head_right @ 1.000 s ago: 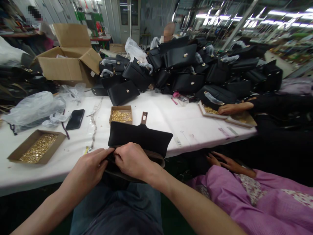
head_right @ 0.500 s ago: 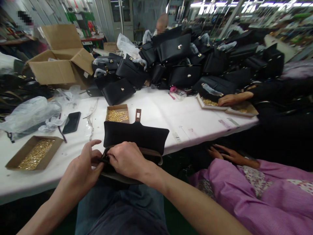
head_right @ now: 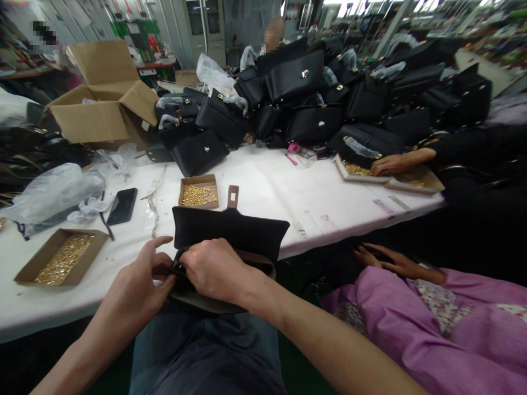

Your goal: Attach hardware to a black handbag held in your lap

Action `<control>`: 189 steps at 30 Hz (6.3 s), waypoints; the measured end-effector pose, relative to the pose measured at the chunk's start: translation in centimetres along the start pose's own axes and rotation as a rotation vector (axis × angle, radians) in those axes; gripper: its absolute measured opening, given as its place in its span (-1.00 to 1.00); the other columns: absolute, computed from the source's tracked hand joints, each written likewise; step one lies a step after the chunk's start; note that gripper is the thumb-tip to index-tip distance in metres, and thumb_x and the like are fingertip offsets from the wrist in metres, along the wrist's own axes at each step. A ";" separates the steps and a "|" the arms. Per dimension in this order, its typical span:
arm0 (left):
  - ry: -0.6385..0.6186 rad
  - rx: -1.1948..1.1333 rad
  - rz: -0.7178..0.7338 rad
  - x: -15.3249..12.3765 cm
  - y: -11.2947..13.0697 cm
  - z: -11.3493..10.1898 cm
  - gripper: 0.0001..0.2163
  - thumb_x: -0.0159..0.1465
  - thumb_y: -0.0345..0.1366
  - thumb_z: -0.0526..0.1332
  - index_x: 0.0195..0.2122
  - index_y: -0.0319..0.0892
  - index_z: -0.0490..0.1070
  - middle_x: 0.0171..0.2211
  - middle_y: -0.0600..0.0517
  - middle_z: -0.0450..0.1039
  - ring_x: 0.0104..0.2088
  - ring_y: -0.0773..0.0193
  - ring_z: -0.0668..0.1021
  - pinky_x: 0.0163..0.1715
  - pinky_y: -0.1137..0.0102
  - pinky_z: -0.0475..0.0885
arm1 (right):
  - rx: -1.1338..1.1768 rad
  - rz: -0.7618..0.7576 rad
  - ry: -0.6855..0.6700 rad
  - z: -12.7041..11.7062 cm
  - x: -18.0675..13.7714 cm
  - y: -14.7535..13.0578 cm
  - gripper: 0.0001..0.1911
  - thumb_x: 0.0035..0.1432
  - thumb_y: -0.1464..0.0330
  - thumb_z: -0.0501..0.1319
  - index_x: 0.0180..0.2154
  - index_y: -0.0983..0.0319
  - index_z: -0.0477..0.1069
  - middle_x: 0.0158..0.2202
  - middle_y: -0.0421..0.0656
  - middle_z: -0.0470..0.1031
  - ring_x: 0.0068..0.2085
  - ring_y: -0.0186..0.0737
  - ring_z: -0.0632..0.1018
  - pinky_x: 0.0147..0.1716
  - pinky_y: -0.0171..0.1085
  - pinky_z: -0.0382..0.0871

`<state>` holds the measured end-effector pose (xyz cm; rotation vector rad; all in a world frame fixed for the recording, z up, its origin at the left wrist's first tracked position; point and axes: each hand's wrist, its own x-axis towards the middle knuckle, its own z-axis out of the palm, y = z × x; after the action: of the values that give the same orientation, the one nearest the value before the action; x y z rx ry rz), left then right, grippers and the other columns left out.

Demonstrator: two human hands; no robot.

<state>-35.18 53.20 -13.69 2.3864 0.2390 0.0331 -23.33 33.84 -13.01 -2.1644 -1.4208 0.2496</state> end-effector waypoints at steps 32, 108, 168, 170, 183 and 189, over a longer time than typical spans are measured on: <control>-0.018 -0.169 -0.003 0.2 -0.3 -0.6 -0.36 0.28 -0.43 0.24 0.39 0.03 0.22 -0.15 0.09 0.62 -0.17 0.14 0.69 -0.11 0.25 0.60 | 0.138 -0.112 -0.014 0.1 0.4 0.5 -0.84 0.48 0.50 0.24 -0.11 0.22 0.60 -0.12 -0.11 0.70 -0.11 -0.10 0.67 -0.13 -0.25 0.40; -0.073 -0.332 -0.142 0.9 0.6 -1.6 -0.66 0.37 -0.43 0.24 0.00 0.03 0.76 -0.19 0.14 0.73 -0.21 0.23 0.68 -0.23 0.40 0.47 | 1.099 0.359 0.080 3.1 0.1 0.5 -0.89 0.24 0.28 0.46 -0.24 0.16 0.63 -0.19 -0.19 0.67 -0.07 -0.09 0.64 0.06 -0.15 0.56; -0.117 -0.391 0.003 0.3 -3.2 -3.4 -0.71 0.29 -0.48 0.19 -0.18 -0.12 0.73 -0.33 0.08 0.66 -0.33 0.25 0.61 -0.34 0.34 0.34 | 0.617 0.436 0.255 5.1 1.9 -1.6 -0.91 0.34 0.26 0.46 -0.23 0.11 0.72 -0.24 -0.22 0.73 -0.20 -0.07 0.69 -0.12 -0.20 0.56; -0.127 -0.425 -0.034 0.4 -3.4 -3.3 -0.70 0.29 -0.47 0.18 -0.18 -0.14 0.74 -0.34 0.07 0.67 -0.35 0.22 0.63 -0.36 0.34 0.36 | 0.611 0.459 0.239 4.8 2.0 -1.9 -0.89 0.32 0.24 0.48 -0.23 0.13 0.70 -0.26 -0.21 0.72 -0.22 -0.07 0.68 -0.15 -0.21 0.56; -0.133 -0.511 -0.099 0.3 -4.2 -2.5 -0.69 0.24 -0.42 0.22 -0.18 -0.10 0.78 -0.38 0.06 0.69 -0.36 0.19 0.65 -0.40 0.33 0.40 | 0.311 0.315 0.253 5.2 -0.6 -4.3 -0.78 0.47 0.22 0.39 0.08 0.01 0.71 0.11 -0.15 0.70 0.12 0.07 0.69 0.28 0.00 0.58; -0.101 -0.489 -0.047 0.1 -4.0 -2.2 -0.70 0.20 -0.46 0.20 -0.26 -0.14 0.77 -0.47 0.07 0.63 -0.43 0.24 0.59 -0.47 0.35 0.30 | 0.090 0.214 0.291 5.2 -1.2 -4.9 -0.77 0.50 0.29 0.37 0.12 0.08 0.68 0.11 -0.10 0.70 0.11 0.11 0.70 0.27 0.06 0.61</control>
<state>-35.90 57.58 -14.75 1.8896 0.2115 -0.0462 -29.97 35.97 -14.92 -2.1749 -1.0008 0.0692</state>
